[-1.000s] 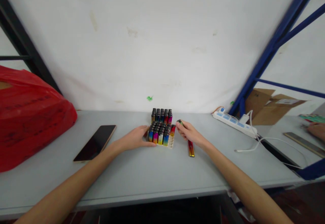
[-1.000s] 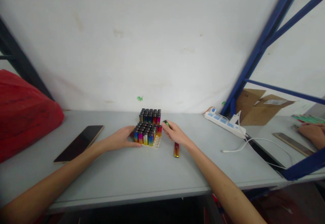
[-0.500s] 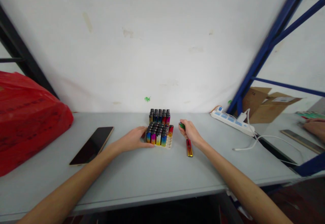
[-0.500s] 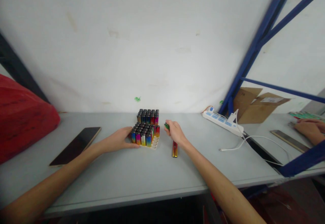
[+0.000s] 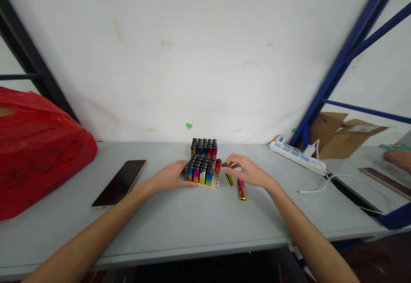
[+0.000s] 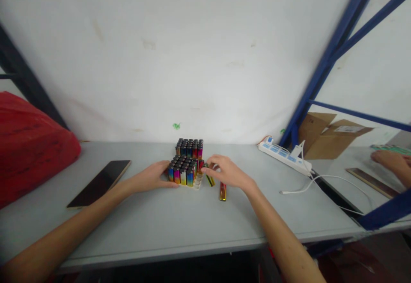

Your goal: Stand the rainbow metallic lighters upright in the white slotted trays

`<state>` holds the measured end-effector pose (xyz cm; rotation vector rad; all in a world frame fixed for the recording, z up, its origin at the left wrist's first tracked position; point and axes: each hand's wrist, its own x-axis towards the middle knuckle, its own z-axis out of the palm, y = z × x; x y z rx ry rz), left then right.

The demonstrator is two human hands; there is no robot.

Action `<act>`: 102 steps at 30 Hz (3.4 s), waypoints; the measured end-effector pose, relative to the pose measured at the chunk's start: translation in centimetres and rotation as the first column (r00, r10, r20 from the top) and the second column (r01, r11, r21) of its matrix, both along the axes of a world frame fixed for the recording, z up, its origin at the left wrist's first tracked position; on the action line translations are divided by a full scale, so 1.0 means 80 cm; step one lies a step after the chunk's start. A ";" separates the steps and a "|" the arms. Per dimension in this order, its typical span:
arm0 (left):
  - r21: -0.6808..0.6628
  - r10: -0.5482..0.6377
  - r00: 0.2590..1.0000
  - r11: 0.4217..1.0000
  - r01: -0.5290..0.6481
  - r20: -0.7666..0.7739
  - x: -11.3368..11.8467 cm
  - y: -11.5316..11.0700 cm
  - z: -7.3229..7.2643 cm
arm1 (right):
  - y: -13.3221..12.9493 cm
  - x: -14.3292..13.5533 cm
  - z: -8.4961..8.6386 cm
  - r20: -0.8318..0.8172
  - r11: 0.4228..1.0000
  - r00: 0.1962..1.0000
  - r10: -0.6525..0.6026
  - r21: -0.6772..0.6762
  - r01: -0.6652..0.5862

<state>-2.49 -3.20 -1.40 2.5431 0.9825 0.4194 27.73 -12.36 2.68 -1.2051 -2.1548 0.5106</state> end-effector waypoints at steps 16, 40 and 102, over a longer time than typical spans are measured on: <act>0.021 0.026 0.999 0.999 -0.025 -0.025 0.002 -0.001 0.001 | 0.028 -0.027 -0.034 0.277 0.978 0.938 -0.206 0.046 0.202; -0.009 0.024 1.000 1.000 -0.024 0.015 0.002 -0.003 0.003 | 0.020 0.017 -0.024 0.275 0.988 0.949 -0.154 0.031 0.151; 0.163 0.186 0.980 0.971 -0.174 -0.066 0.020 -0.016 -0.003 | 0.019 0.001 -0.028 0.339 0.978 0.917 -0.208 0.093 0.188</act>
